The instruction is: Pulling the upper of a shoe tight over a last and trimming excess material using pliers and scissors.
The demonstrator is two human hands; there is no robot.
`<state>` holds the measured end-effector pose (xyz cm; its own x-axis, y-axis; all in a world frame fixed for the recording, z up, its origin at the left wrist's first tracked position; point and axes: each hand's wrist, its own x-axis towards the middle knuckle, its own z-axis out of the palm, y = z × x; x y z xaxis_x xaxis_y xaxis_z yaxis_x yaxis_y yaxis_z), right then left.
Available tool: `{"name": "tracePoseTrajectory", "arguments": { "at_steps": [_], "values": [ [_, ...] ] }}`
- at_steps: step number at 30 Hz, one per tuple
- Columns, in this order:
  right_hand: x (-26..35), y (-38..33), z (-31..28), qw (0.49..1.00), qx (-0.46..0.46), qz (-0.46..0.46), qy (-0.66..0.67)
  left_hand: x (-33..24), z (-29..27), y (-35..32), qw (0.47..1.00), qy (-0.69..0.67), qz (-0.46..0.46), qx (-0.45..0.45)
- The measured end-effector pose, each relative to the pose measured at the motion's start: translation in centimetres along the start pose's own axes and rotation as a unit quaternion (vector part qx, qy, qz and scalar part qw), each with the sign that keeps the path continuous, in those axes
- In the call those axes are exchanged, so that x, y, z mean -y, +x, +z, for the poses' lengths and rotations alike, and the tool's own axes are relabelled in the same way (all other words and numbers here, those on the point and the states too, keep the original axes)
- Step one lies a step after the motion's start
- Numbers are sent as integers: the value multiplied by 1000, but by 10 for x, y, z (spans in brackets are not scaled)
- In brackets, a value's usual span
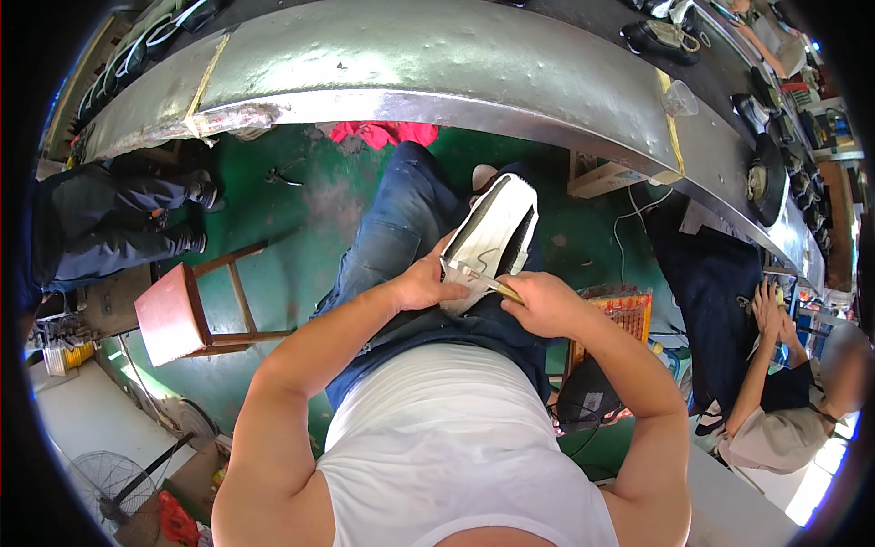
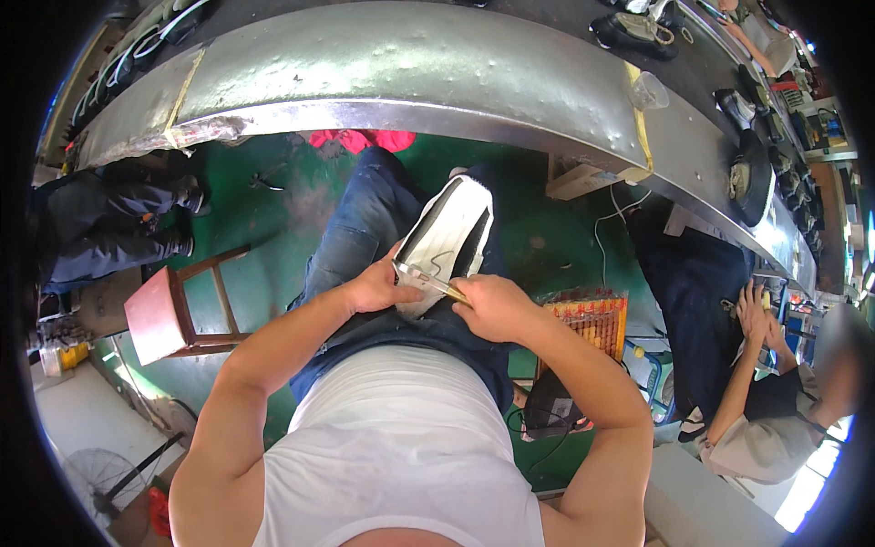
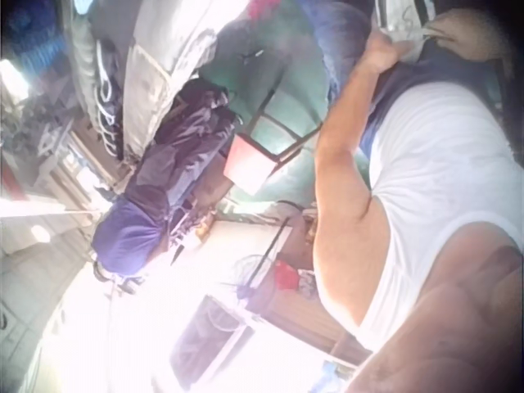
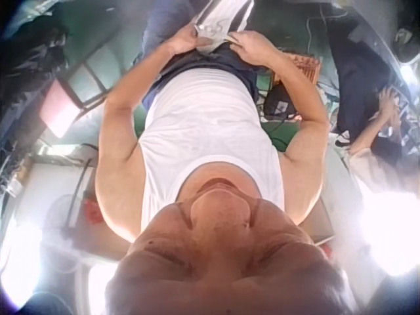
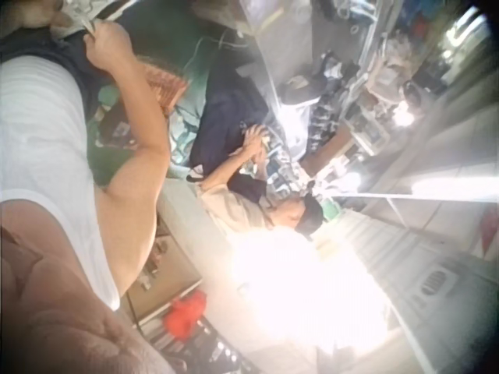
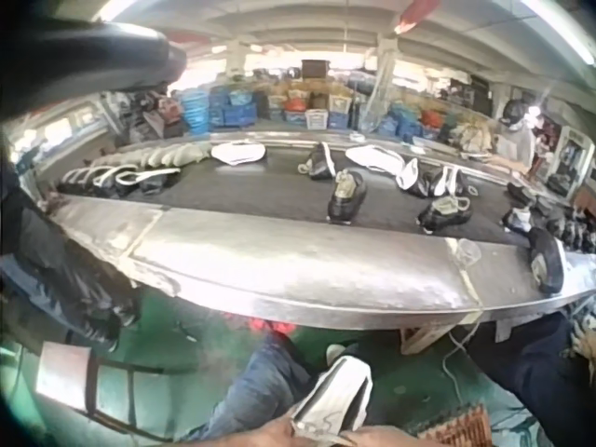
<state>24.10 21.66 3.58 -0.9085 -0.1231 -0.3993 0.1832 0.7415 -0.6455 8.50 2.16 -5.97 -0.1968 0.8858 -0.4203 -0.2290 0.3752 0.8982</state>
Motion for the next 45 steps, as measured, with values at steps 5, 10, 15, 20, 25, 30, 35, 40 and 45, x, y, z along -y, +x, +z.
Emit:
{"name": "tracePoseTrajectory", "arguments": {
  "at_steps": [5,10,15,20,25,30,35,40,45],
  "values": [
    [-1,-12,-4,991,-122,-31,-47,0,7,-2,986,148,49,-66],
    [27,-12,-28,990,5,70,-126,-7,3,-4,997,-45,59,-32],
    [5,-2,16,992,-73,28,-101,-15,16,14,930,-325,-79,-151],
    [-2,-9,33,992,-124,19,-11,25,16,30,956,-29,25,-292],
    [-7,-16,3,971,-225,12,-80,-4,16,22,941,150,71,-294],
    [-10,-1,-8,948,-259,13,-182,-14,16,19,905,321,141,-242],
    [-33,14,21,948,-290,62,-117,-12,10,23,892,352,179,-222],
    [-36,-3,32,961,-232,150,-9,-41,13,19,885,426,114,-148],
    [-42,-8,-21,964,-67,165,197,-51,7,25,873,469,34,-127]
  ]
}}
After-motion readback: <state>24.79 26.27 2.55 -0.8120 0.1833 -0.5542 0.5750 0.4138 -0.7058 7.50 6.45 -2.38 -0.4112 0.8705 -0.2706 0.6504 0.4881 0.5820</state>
